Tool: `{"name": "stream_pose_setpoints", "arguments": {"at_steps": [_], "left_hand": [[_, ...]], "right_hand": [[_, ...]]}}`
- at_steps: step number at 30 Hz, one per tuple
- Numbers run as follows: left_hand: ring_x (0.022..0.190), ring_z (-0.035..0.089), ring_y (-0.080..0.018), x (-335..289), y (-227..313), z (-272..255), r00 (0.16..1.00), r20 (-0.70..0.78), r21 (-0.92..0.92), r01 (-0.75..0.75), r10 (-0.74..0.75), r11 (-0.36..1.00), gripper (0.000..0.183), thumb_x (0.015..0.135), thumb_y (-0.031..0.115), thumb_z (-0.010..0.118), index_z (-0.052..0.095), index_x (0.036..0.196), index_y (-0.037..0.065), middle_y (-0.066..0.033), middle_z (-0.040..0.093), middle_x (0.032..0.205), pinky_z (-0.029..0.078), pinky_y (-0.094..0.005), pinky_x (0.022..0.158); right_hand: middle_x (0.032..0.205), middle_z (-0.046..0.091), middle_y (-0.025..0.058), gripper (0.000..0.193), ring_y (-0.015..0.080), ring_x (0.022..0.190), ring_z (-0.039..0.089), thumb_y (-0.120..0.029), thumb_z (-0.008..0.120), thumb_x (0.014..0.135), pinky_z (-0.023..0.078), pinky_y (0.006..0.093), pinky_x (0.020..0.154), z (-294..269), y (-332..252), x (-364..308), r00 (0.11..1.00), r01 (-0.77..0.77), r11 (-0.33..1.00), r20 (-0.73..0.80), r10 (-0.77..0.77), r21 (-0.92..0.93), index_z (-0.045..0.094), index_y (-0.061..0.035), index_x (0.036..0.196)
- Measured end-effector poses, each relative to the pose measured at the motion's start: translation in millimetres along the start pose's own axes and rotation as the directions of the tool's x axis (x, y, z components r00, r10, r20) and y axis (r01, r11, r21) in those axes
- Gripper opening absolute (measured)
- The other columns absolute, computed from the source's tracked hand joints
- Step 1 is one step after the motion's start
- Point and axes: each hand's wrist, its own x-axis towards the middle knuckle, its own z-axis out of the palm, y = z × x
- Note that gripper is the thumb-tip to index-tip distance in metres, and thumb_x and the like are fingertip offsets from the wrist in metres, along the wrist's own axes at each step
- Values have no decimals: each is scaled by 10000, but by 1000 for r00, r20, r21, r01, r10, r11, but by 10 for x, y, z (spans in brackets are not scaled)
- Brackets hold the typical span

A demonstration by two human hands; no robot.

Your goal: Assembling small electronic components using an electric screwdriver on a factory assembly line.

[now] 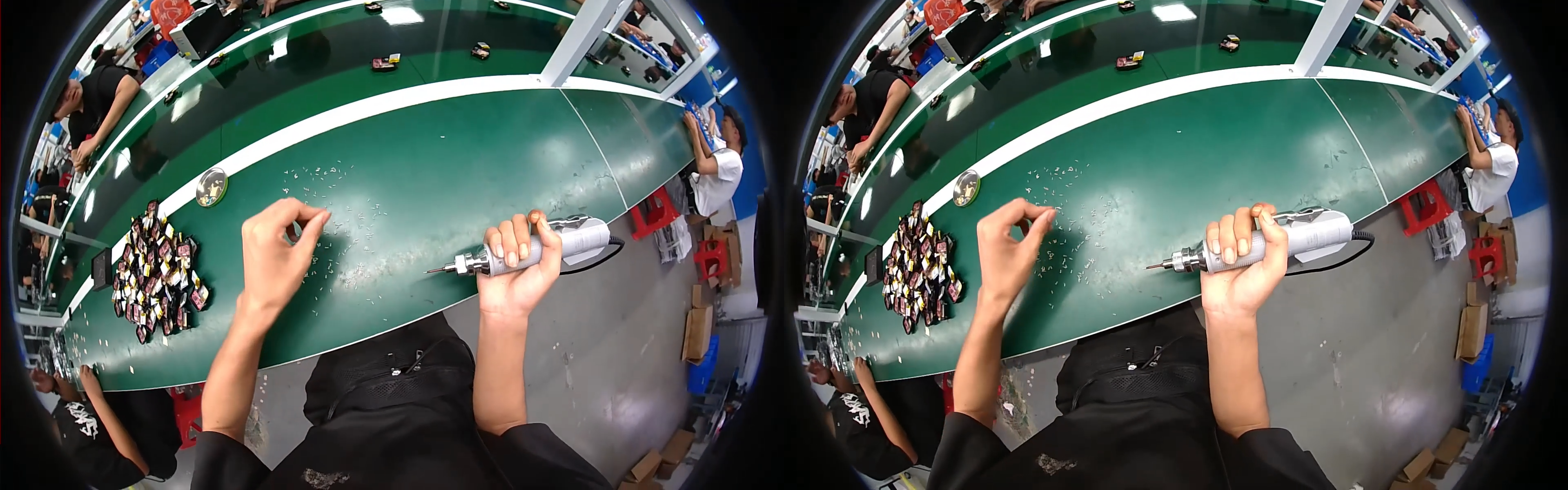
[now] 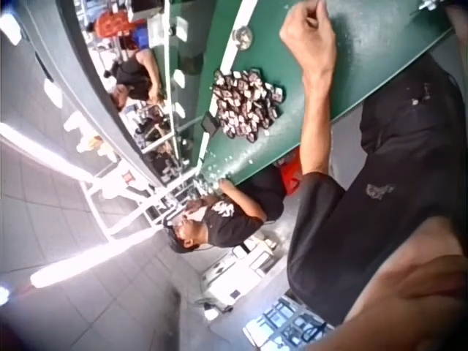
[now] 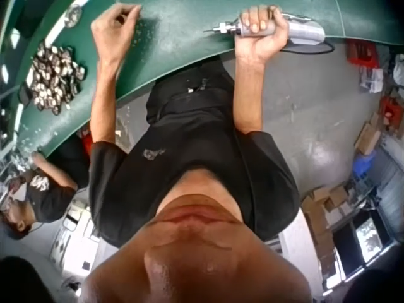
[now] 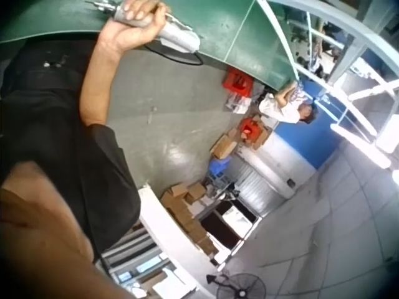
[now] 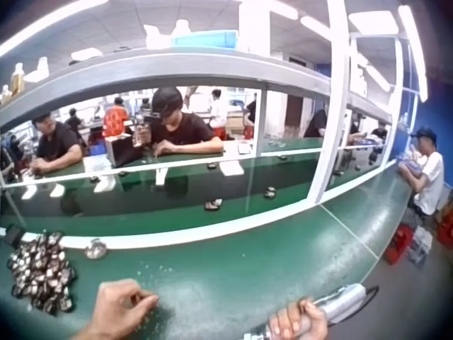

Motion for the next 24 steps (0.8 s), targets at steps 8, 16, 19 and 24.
{"name": "stream_pose_setpoints", "arguments": {"at_steps": [8,16,19,24], "left_hand": [[533,581,-162,1189,-614,494,995,63,-14,80,-79,997,277,892,159,594,595,708,-48,-122,599,607,456,-308,530],[993,541,-373,2256,-636,1226,996,39,423,51,-75,904,409,798,235,662,496,1092,3,-211,543,1022,503,-454,792],[974,548,-386,2335,-726,1441,999,13,493,26,-37,870,342,773,188,661,512,1002,-17,-232,541,993,517,-457,760],[945,572,-364,2292,-973,1424,987,94,595,-163,133,787,208,802,107,618,530,940,-21,-221,574,948,533,-428,760]], "right_hand": [[544,339,-15,63,97,437,326,-136,500,882,331,268,484,-207,170,85,993,-64,992,-91,74,109,483,-85,849],[532,343,1,89,120,419,342,-168,471,895,348,283,463,-264,107,117,994,-107,994,7,107,15,451,-85,871],[531,354,-7,90,111,419,354,-172,482,894,355,279,453,-365,97,94,991,-122,991,55,120,46,459,-88,869],[569,358,-8,105,98,480,337,-139,503,909,323,257,487,-198,56,-30,976,-193,980,-87,197,54,574,-62,899]]}}
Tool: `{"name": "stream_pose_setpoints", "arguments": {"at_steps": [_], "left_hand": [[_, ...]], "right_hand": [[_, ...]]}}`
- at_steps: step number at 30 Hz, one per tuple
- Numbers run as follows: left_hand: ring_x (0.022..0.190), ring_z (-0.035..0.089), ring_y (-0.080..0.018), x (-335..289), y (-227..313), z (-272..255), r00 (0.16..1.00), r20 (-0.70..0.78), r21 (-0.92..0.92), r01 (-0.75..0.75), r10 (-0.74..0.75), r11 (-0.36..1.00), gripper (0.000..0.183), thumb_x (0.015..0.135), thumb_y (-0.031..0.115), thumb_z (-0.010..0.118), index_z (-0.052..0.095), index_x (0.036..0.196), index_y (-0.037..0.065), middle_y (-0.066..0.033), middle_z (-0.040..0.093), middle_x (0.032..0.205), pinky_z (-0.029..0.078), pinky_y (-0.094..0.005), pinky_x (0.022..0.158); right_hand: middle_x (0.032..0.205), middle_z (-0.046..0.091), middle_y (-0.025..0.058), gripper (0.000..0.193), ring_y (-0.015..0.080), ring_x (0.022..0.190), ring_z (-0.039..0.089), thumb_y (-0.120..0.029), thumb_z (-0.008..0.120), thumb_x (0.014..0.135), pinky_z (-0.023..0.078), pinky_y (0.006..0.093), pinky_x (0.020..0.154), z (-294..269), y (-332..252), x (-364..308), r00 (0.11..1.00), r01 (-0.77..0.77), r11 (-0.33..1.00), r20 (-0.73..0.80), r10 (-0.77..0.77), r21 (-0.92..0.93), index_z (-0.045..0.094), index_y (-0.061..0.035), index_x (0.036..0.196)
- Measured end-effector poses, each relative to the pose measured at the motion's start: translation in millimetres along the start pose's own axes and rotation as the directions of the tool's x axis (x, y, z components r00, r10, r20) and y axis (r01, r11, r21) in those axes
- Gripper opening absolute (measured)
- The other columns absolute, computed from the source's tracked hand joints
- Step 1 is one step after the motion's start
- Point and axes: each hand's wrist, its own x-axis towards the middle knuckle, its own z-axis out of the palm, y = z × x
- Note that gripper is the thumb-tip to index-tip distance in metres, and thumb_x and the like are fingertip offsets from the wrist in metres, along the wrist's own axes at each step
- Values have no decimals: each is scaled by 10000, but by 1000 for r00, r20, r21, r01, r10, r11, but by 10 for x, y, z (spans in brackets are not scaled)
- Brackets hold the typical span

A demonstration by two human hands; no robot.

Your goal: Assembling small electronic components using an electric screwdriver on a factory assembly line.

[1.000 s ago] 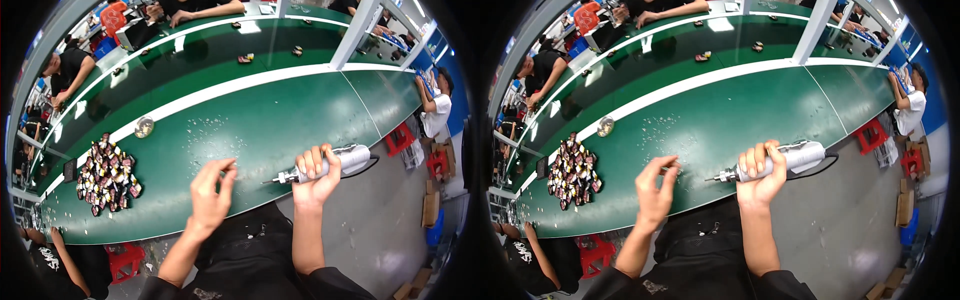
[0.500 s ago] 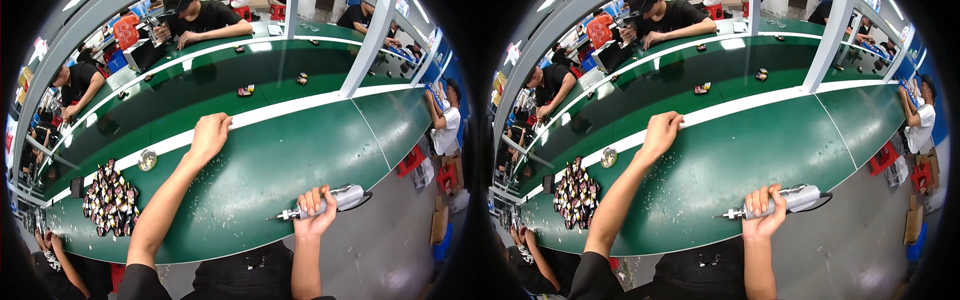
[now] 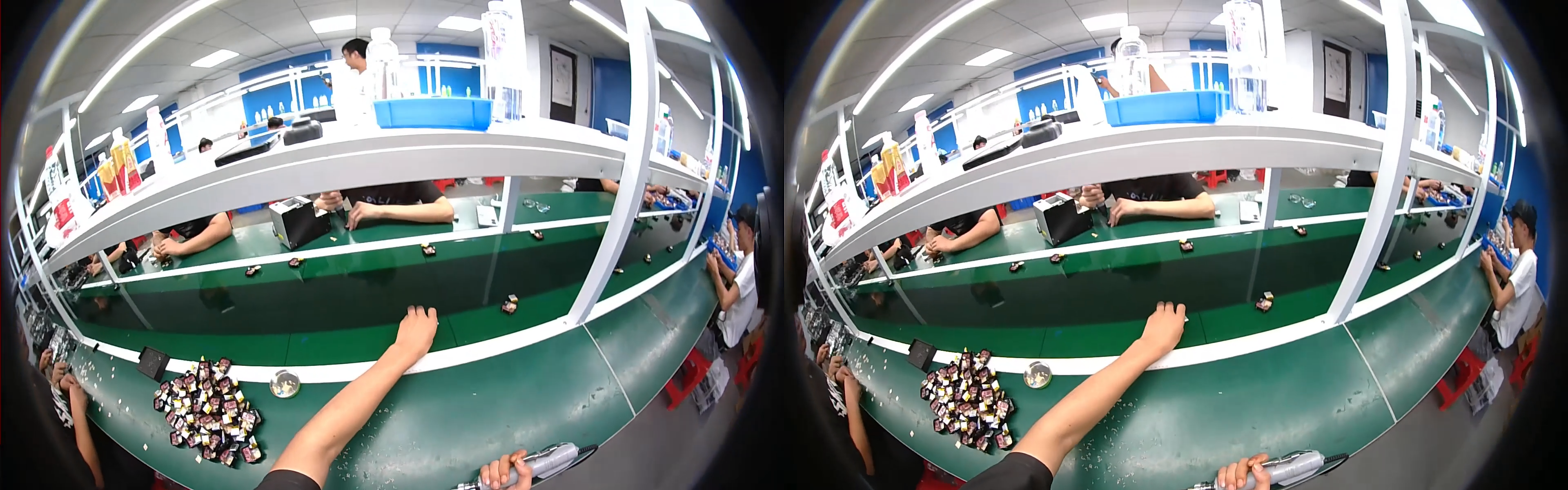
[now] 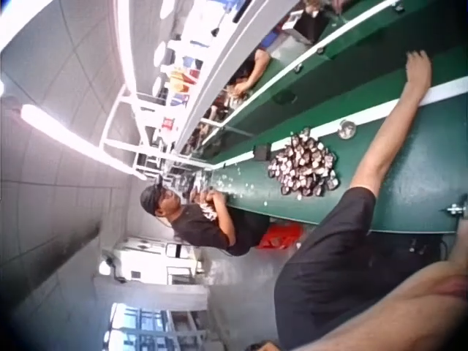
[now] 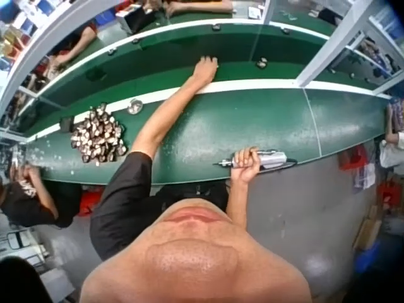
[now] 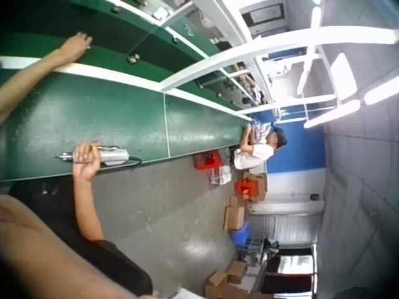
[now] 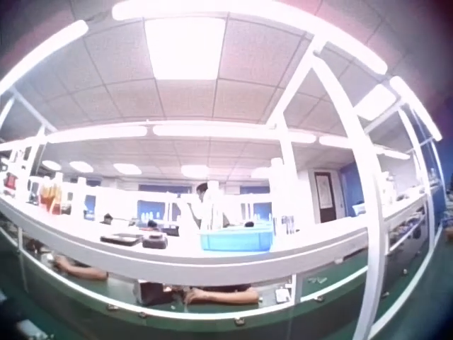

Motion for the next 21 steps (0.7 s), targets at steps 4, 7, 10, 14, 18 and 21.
{"name": "stream_pose_setpoints", "arguments": {"at_steps": [4,7,10,14,18,21], "left_hand": [[951,546,-348,-149,5,-232,999,-13,-161,-50,48,986,230,846,79,566,522,1054,-11,-201,550,981,506,-418,792],[1031,510,-334,-396,265,-494,983,62,-313,-147,175,938,443,787,-21,519,491,1228,6,-180,527,1096,466,-406,883],[1055,502,-330,-824,514,-708,925,43,-416,-327,377,848,476,747,-64,520,495,1221,-29,-175,524,1124,453,-395,921],[1129,494,-319,-1448,811,-1068,821,40,-467,-488,569,737,496,751,-20,522,461,1237,-97,-192,510,1230,426,-382,966],[1211,469,-310,-1964,944,-1165,742,38,-425,-594,670,683,523,792,53,505,434,1283,-111,-220,469,1329,398,-361,1009],[1178,485,-309,-2123,987,-1190,729,-80,-409,-645,679,645,466,790,54,524,482,1223,-113,-219,491,1299,461,-348,947]], "right_hand": [[568,348,-6,114,101,479,328,-143,503,911,312,246,481,-23,-9,3,999,-5,1000,40,5,-12,581,-60,907],[556,333,-9,108,100,474,318,-136,506,906,297,242,469,35,-47,1,1000,1,1000,-2,-1,-20,550,-58,847],[541,315,-14,130,98,468,305,-127,512,898,280,239,452,129,-46,-12,998,-6,1000,-60,5,-9,512,-56,789],[544,318,-13,120,94,462,296,-117,506,893,273,237,443,21,-136,-16,999,8,1000,-44,-9,-20,517,-43,799],[541,320,-14,125,87,454,288,-101,493,893,277,233,438,-31,-173,-121,997,21,1000,-72,-21,4,511,-29,793],[540,328,-17,129,84,449,285,-107,488,895,284,228,434,-59,-189,-215,999,11,1000,-33,-11,21,507,-31,792]]}}
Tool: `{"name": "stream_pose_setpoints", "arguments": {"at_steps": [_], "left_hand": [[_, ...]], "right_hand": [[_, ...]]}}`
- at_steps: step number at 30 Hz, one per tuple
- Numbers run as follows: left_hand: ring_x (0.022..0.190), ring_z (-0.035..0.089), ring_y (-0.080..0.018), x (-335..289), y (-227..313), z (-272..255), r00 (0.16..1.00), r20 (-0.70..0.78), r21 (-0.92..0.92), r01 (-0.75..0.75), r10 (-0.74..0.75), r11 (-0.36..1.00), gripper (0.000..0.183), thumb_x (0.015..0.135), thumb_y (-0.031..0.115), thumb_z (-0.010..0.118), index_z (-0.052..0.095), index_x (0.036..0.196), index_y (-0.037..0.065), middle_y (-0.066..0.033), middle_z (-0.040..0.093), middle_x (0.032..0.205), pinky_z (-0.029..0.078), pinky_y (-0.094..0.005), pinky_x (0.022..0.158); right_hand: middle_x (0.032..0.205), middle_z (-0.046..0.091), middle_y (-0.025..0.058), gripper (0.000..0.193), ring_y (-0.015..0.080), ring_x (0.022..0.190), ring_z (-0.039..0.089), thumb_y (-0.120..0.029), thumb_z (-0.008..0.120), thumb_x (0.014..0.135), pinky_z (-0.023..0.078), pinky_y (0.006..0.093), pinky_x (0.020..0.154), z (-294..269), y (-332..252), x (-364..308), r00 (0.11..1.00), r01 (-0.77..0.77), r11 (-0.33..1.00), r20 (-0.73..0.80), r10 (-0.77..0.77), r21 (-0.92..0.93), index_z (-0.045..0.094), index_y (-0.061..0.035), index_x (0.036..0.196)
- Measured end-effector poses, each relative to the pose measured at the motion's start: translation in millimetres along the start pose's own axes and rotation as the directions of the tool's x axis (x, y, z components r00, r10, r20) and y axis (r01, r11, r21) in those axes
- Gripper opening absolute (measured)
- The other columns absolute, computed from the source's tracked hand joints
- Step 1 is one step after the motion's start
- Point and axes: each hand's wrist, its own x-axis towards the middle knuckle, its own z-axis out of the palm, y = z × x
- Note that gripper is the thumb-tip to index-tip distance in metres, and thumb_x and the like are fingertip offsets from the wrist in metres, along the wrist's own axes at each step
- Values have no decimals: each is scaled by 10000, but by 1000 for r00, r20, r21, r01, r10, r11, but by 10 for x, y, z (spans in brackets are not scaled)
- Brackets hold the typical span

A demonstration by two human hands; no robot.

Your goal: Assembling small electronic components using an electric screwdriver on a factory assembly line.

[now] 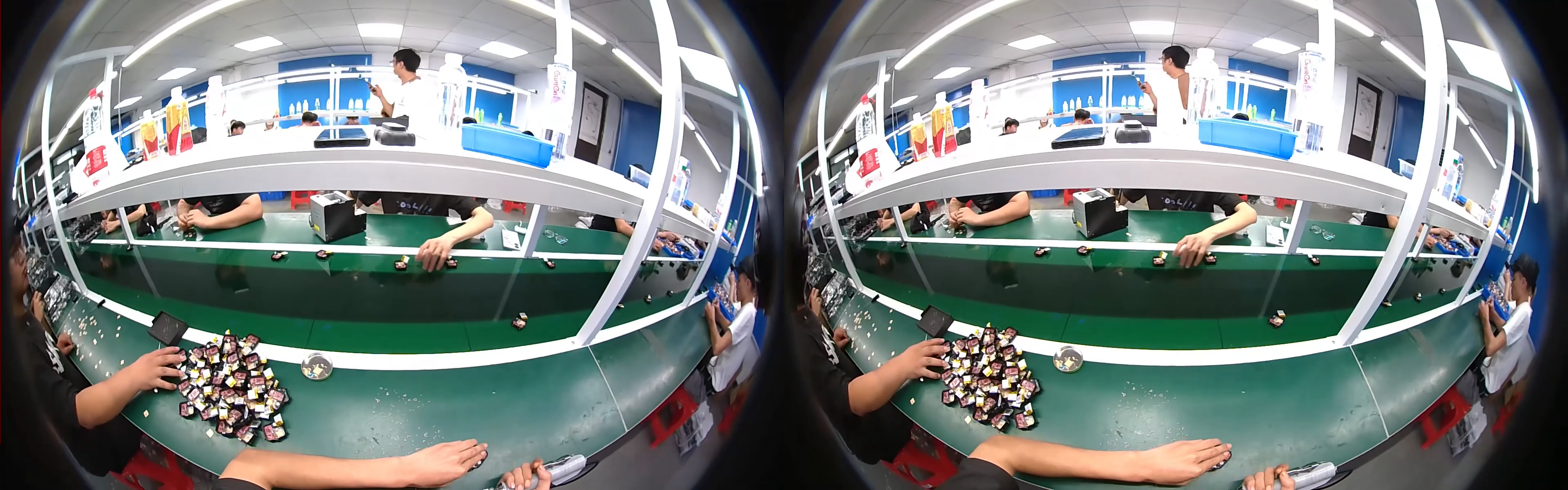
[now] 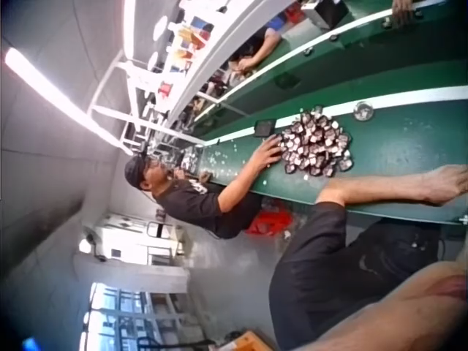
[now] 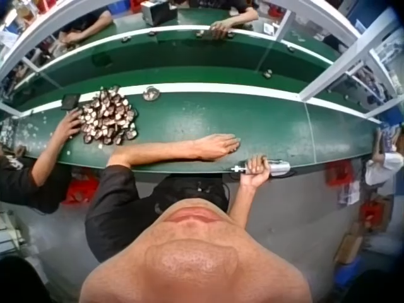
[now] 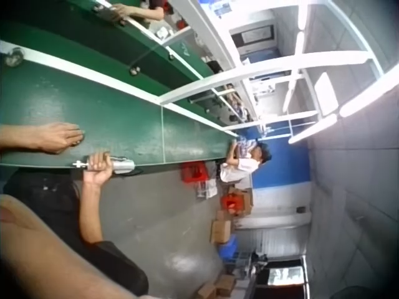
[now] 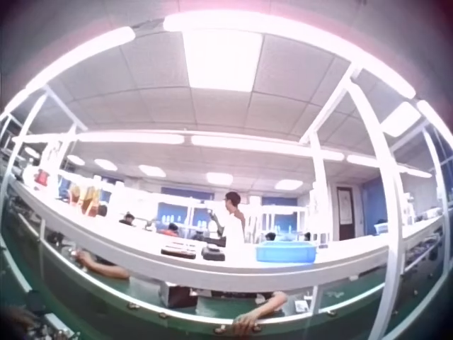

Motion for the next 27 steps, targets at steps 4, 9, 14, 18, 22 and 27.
{"name": "stream_pose_setpoints", "arguments": {"at_steps": [4,9,14,18,22,27], "left_hand": [[1000,553,-354,-45,156,-18,979,-191,-116,43,-65,992,248,778,65,605,566,980,-73,-194,579,1080,495,-406,767],[1100,514,-301,40,138,-95,969,144,-255,233,-201,938,378,796,50,533,530,1138,-113,-214,525,1245,527,-341,832],[931,531,-263,101,210,-202,956,177,-179,263,-232,948,222,799,58,545,560,973,-80,-147,571,957,546,-329,689],[951,555,-354,108,334,-226,939,182,-230,328,-291,916,190,808,67,584,549,950,-53,-188,570,1040,482,-423,760],[921,538,-247,128,272,-37,964,165,-32,217,-209,976,184,783,36,552,566,943,-54,-114,561,903,543,-304,632],[967,583,-246,103,322,-131,985,66,-56,164,-160,985,238,739,38,587,591,945,-82,-146,611,1024,561,-289,648]], "right_hand": [[535,320,-20,137,83,451,284,-118,485,894,280,229,436,88,53,-119,997,9,998,-79,-14,-61,501,-43,781],[540,316,-25,139,90,465,298,-126,507,886,279,234,447,83,136,-192,995,-5,995,-100,-5,-102,495,-61,764],[542,327,-25,140,94,476,322,-123,528,878,303,240,478,89,188,-296,998,-37,995,-60,31,-97,492,-69,754],[541,345,-23,133,93,476,335,-120,529,878,312,245,486,105,199,-413,997,-43,994,-66,36,-101,499,-67,759],[541,347,-14,100,102,450,347,-149,514,881,337,264,472,-101,225,-343,999,-54,996,2,54,-66,504,-76,814],[540,356,-11,64,108,455,358,-144,514,884,346,267,504,23,272,-364,998,-70,987,-14,69,-144,487,-104,842]]}}
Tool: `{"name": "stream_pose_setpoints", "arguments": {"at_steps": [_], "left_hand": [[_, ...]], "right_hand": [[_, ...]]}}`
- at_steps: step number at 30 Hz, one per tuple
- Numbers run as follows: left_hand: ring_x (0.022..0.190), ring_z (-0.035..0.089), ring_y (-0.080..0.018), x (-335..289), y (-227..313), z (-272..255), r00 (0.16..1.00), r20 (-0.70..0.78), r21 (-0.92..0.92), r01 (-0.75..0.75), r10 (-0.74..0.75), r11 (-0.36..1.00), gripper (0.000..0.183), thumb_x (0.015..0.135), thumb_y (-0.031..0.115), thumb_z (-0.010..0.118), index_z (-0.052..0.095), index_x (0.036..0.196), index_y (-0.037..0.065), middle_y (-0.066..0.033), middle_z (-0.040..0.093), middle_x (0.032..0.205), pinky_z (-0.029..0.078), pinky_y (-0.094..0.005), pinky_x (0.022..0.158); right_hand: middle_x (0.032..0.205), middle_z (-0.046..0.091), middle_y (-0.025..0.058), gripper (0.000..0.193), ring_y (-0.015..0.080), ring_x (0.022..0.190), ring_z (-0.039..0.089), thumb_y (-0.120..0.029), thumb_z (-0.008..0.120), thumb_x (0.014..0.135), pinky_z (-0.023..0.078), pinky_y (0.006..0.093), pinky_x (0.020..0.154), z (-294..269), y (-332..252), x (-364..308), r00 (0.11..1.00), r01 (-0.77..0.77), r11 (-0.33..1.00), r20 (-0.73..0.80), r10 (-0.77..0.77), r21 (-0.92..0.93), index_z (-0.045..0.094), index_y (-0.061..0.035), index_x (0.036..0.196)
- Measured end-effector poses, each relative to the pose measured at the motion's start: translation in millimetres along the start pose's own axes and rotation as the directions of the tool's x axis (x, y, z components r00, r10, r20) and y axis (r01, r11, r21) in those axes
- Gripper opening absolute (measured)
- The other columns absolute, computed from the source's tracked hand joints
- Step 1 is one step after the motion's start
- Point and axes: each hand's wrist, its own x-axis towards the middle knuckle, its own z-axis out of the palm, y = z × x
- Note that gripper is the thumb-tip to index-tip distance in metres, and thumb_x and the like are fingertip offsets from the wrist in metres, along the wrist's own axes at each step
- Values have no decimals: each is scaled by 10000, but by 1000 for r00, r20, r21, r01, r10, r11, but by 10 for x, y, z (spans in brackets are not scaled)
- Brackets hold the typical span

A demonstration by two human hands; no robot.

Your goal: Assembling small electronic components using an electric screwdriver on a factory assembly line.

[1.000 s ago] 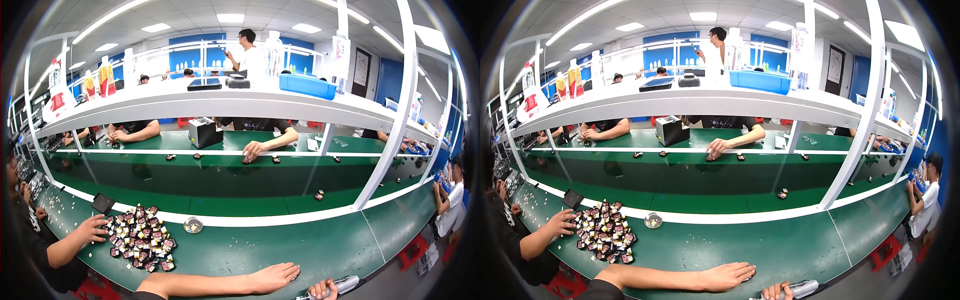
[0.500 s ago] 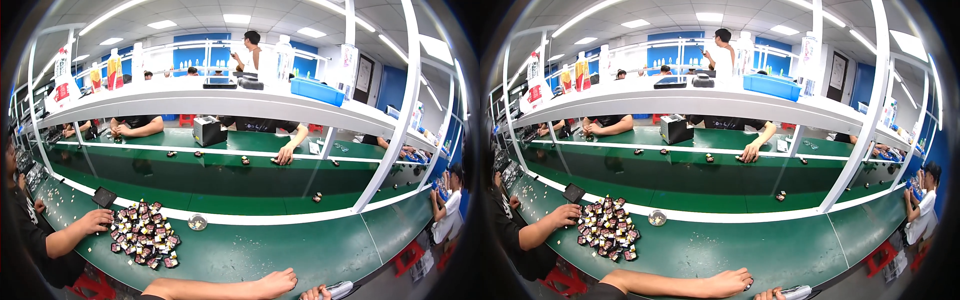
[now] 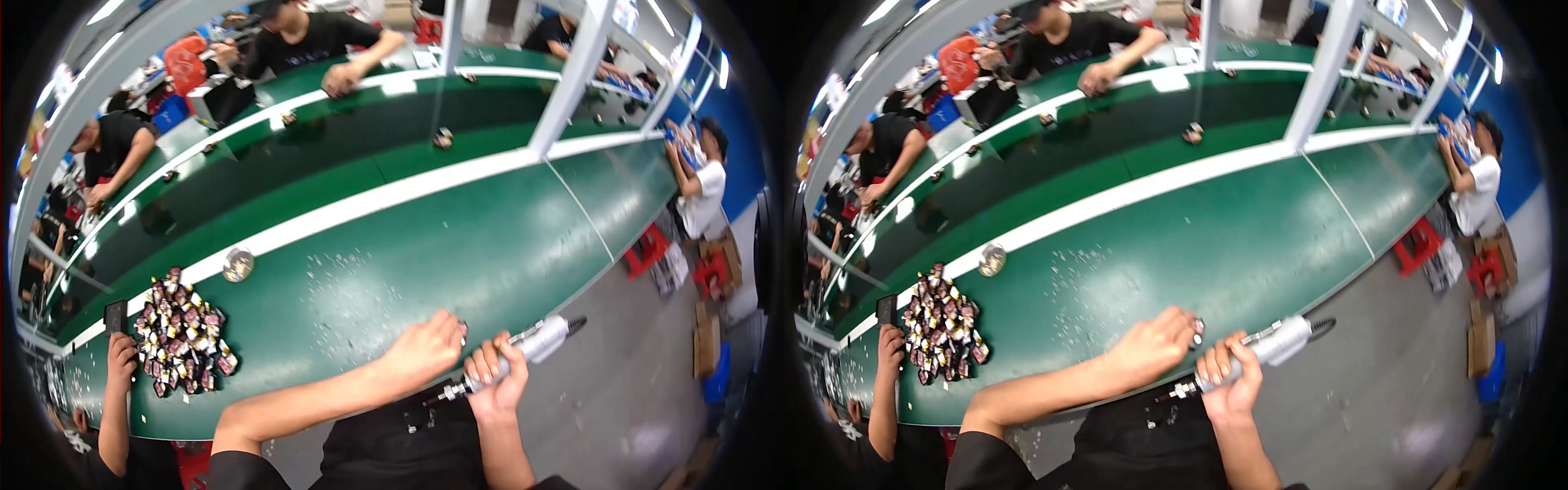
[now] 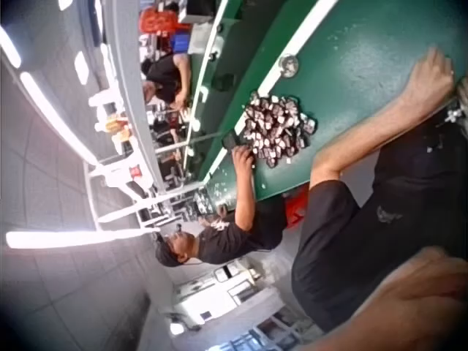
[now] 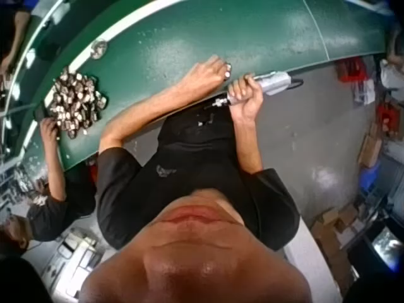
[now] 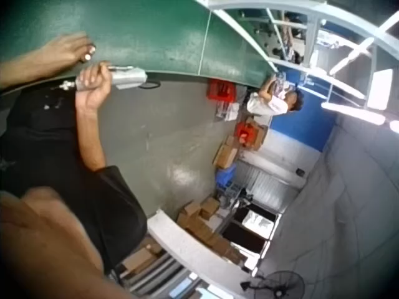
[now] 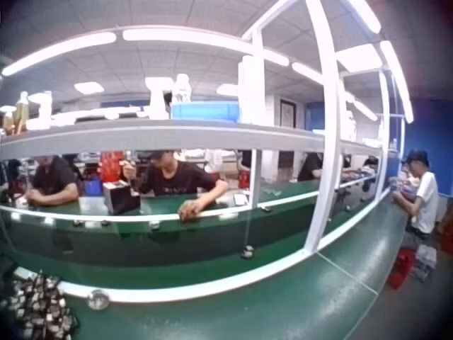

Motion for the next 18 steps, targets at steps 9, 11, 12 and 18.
{"name": "stream_pose_setpoints", "arguments": {"at_steps": [9,11,12,18], "left_hand": [[934,611,-273,44,67,66,998,-39,-34,-54,53,998,281,694,9,646,605,959,-75,-163,618,1018,554,-329,665],[940,610,-280,32,119,64,998,-39,-24,-51,50,998,289,693,6,646,603,965,-79,-169,615,1024,554,-330,669],[946,609,-286,21,134,64,997,-50,2,-52,52,999,297,691,3,645,601,971,-83,-176,613,1029,554,-332,672],[968,604,-302,15,179,67,999,-19,24,-40,41,999,364,628,-6,632,600,977,-103,-195,605,1062,556,-334,671]], "right_hand": [[615,423,24,67,166,560,478,-145,515,890,419,328,626,-185,118,-62,994,-35,998,-102,31,-42,494,-88,919],[615,425,27,71,171,557,487,-145,509,894,425,333,626,-196,119,-106,994,-43,998,-99,38,-49,491,-87,930],[616,427,28,73,172,553,489,-146,506,896,426,336,622,-193,122,-111,995,-43,997,-97,37,-58,490,-87,934],[594,422,32,82,171,519,482,-150,495,900,426,324,560,-252,108,-90,994,-66,997,-95,62,-45,492,-78,940]]}}
